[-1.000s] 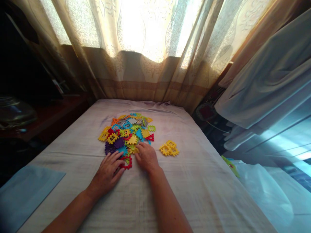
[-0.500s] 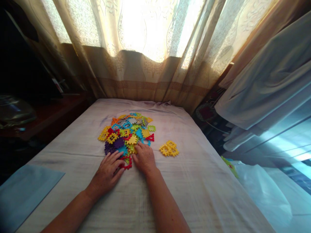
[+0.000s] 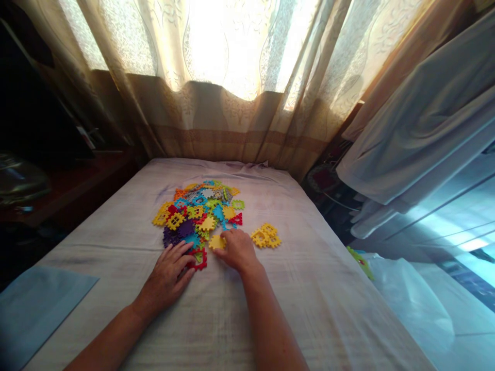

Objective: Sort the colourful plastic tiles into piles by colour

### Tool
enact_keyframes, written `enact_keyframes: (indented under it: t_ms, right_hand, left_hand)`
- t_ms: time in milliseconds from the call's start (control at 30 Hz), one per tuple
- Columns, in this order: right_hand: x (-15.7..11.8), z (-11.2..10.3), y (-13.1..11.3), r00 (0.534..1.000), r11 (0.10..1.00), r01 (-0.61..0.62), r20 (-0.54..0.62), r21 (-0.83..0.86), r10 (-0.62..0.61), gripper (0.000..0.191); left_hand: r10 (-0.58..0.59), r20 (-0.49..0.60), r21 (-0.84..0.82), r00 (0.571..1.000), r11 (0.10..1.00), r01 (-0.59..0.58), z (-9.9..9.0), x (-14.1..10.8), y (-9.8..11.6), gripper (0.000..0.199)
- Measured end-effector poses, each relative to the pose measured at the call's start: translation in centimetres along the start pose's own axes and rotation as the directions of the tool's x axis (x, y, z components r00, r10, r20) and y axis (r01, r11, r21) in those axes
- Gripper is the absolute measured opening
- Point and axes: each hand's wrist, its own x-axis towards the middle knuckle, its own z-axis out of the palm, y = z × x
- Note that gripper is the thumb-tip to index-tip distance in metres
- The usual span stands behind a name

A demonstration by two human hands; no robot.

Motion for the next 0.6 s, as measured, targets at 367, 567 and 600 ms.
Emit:
enact_keyframes:
  t_ms: [367, 567, 600]
  right_hand:
    - [-2.6, -4.7, 10.5, 0.822, 0.827, -0.559, -0.089, 0.062, 0.562, 0.044]
    - [-3.7, -3.6, 13.8, 0.717, 0.719, -0.694, -0.060, 0.035, 0.695, 0.050]
    - [-3.6, -3.4, 13.8, 0.724, 0.725, -0.687, -0.051, 0.033, 0.688, 0.050]
  left_hand:
    - [-0.002, -0.013, -0.012, 1.000, 1.000, 0.002, 0.1, 0.0, -0.1, 0.016]
    - [-0.009, -0.006, -0.020, 1.000, 1.000, 0.008, 0.2, 0.0, -0.2, 0.016]
    - [-0.010, -0.006, -0.019, 1.000, 1.000, 0.010, 0.2, 0.0, -0.2, 0.016]
